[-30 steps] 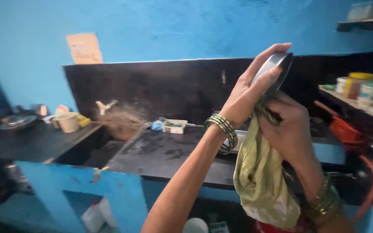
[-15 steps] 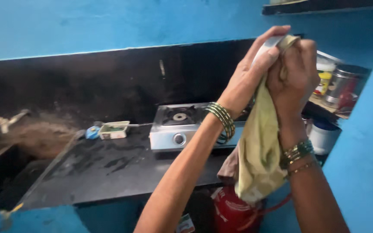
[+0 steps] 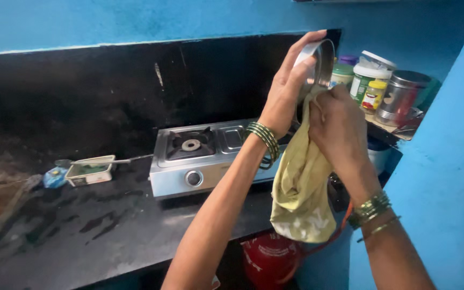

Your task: The person dries various kitchen items including a ladle, plates, cups, and a container using a yellow cloth. The person places the dried items into a dish rack or onto a shelf.

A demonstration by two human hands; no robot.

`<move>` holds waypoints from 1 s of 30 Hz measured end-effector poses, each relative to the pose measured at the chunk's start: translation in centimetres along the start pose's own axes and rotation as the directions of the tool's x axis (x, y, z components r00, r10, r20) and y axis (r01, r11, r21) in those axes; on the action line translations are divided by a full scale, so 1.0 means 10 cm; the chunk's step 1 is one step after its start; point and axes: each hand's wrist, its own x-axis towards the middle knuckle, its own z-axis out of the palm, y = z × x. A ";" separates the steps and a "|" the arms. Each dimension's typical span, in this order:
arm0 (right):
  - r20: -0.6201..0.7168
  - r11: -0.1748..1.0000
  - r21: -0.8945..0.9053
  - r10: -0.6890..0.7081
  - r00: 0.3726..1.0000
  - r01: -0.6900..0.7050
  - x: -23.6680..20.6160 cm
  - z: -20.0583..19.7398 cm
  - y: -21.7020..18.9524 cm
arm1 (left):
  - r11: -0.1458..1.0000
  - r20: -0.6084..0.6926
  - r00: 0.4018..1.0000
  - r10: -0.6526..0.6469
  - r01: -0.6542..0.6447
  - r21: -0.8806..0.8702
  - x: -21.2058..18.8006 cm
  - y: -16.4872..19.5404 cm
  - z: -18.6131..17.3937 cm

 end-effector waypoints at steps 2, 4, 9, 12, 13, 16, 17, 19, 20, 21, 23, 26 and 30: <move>0.044 0.999 0.051 0.015 0.999 -0.018 -0.01 0.03 0.07 | 1.000 -0.003 1.000 -0.001 0.001 0.012 0.06 -0.18 -0.02; 0.068 0.994 0.108 0.013 0.998 -0.020 -0.01 0.03 0.16 | 1.000 -0.009 1.000 -0.015 0.015 0.003 0.14 -0.40 -0.01; 0.037 0.978 0.208 0.018 0.999 -0.025 -0.04 0.17 0.41 | 0.996 -0.057 0.995 0.081 -0.083 -0.044 0.49 -1.02 -0.01; -0.079 0.965 0.212 -0.140 0.987 0.154 -0.14 0.36 0.63 | 0.993 -0.112 0.992 0.060 -0.071 -0.097 0.77 -1.40 0.06; -0.112 0.977 0.140 -0.146 0.983 0.161 -0.14 0.45 0.74 | 0.990 -0.133 0.991 0.027 -0.045 -0.137 0.82 -1.54 0.07; -0.165 0.990 0.034 -0.127 0.978 0.134 -0.12 0.72 1.17 | 0.913 -0.107 0.954 -0.281 0.232 -0.336 0.93 -1.98 0.18; -0.159 0.992 0.080 -0.081 0.984 0.094 -0.14 0.79 1.31 | 0.987 -0.165 0.977 -0.136 0.119 -0.104 0.92 -2.13 0.14; -0.191 0.990 0.128 -0.032 0.981 0.057 -0.15 0.89 1.60 | 0.923 -0.147 0.972 0.186 -0.122 0.365 1.01 -2.36 -0.02; -0.221 0.989 0.136 -0.023 0.975 0.054 -0.15 0.90 1.74 | 0.790 -0.078 0.942 0.327 -0.227 0.569 1.04 -2.46 -0.09; -0.239 0.974 0.227 0.033 0.970 0.023 -0.13 0.92 1.87 | 0.602 0.026 0.896 0.443 -0.319 0.732 1.07 -2.52 -0.15; -0.236 0.873 0.484 0.195 0.952 -0.059 -0.09 0.94 2.11 | 0.614 0.106 0.901 0.421 -0.369 0.698 1.06 -2.60 -0.18; -0.176 0.878 0.465 0.220 0.960 -0.116 0.06 0.96 2.47 | 0.952 0.095 0.992 0.079 -0.103 0.289 0.77 -2.60 -0.15; 0.039 0.892 0.415 0.181 0.983 -0.181 0.42 1.26 2.88 | 0.936 -0.003 0.983 -0.182 0.175 0.306 0.47 -2.64 0.09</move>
